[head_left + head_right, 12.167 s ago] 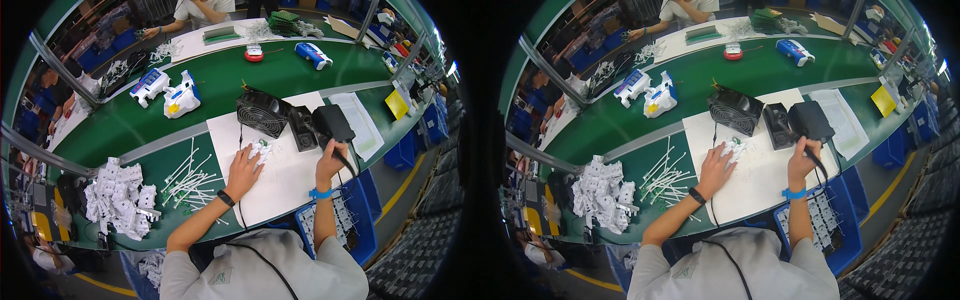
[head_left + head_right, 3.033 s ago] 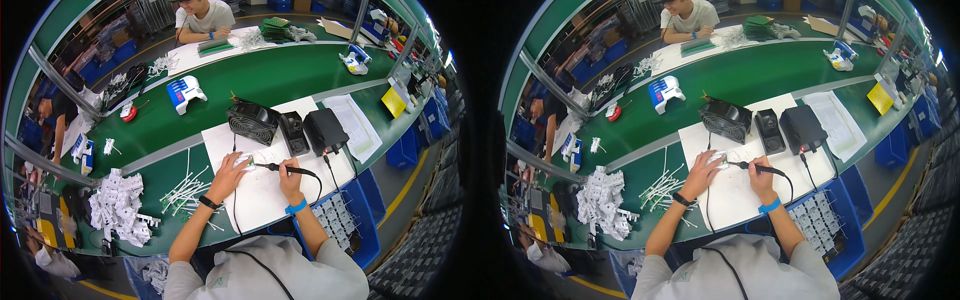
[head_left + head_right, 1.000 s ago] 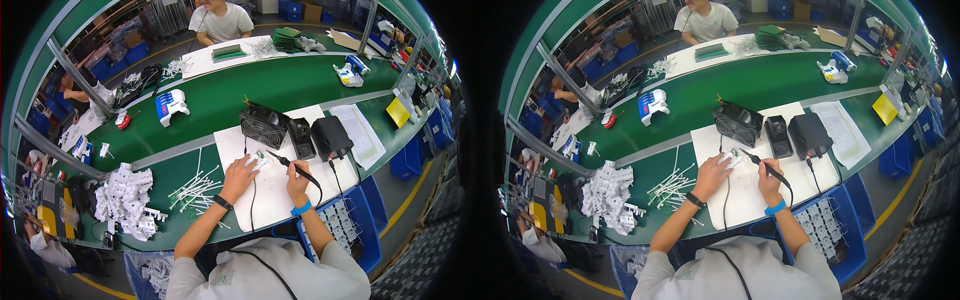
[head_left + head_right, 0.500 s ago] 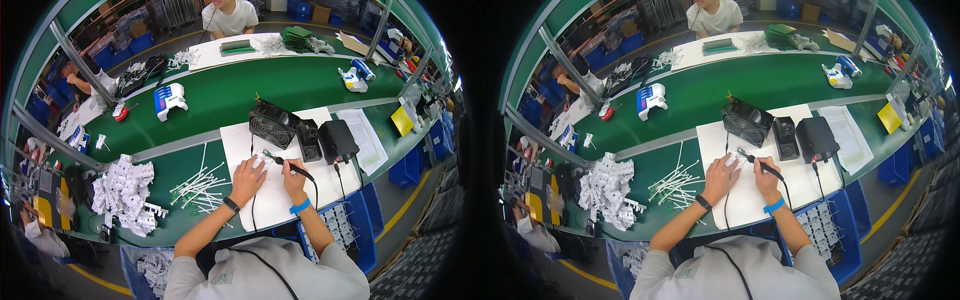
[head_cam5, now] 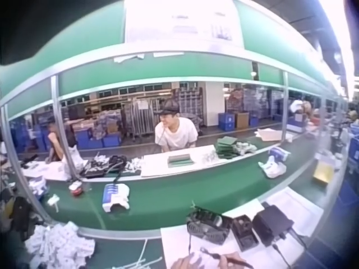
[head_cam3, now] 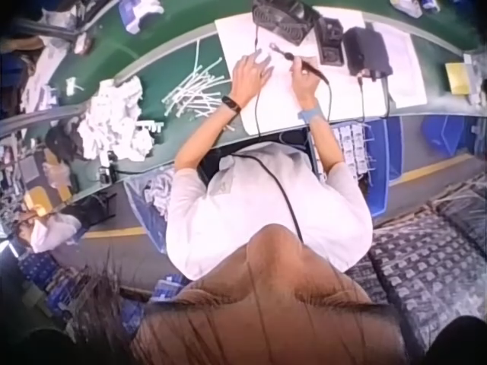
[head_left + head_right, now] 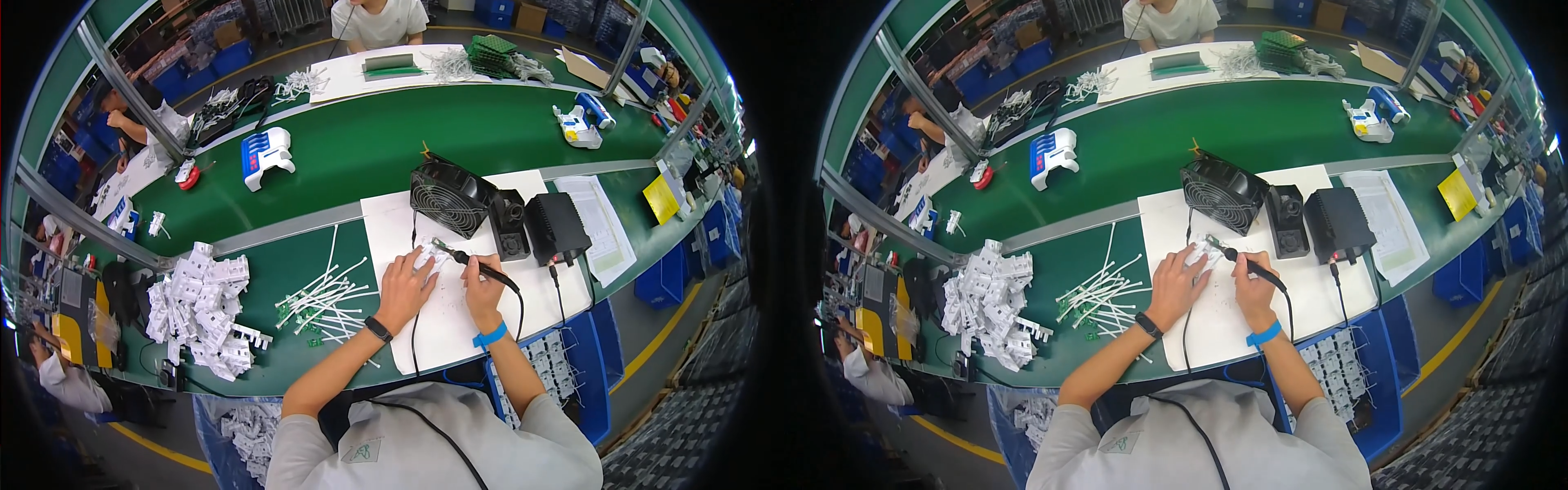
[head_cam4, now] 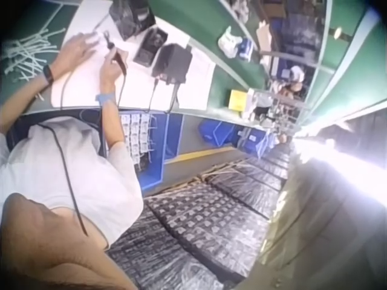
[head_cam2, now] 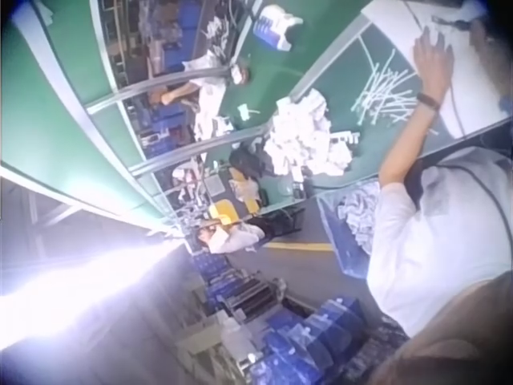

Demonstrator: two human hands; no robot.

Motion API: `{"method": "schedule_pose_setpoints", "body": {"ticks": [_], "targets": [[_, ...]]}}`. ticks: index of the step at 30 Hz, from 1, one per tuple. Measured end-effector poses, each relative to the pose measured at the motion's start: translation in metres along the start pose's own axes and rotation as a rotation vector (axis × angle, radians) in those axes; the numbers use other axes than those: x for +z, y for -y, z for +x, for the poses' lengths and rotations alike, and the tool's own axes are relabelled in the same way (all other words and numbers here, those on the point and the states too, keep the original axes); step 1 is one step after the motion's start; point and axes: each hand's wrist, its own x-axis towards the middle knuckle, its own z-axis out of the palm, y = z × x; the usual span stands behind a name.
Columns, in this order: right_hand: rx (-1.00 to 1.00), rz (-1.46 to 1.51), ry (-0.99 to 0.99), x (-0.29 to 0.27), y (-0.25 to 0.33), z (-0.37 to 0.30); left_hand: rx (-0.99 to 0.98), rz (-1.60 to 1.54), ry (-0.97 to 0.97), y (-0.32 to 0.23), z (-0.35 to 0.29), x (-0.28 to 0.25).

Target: Soldering electronic components onto circuit boards on an assembly line.

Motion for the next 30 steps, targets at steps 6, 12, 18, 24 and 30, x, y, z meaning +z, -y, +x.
{"method": "schedule_pose_setpoints", "body": {"ticks": [6,12,18,24,30], "targets": [[-0.005,0.015,0.019,0.004,0.008,0.002,-0.015,-0.003,0.004,0.000,0.001,-0.001],[-0.020,-0.001,-0.016,-0.002,0.004,0.000,-0.010,-0.017,0.005,-0.001,0.002,-0.002],[-0.097,0.155,-0.148,-0.008,-0.006,-0.003,-0.013,-0.013,0.009,0.000,0.001,-0.001],[-0.078,0.085,-0.129,-0.010,-0.016,0.001,-0.019,-0.002,0.010,-0.001,0.001,-0.002],[-0.078,0.004,-0.119,-0.012,-0.019,0.000,-0.020,-0.020,0.002,0.000,0.002,0.000]]}}
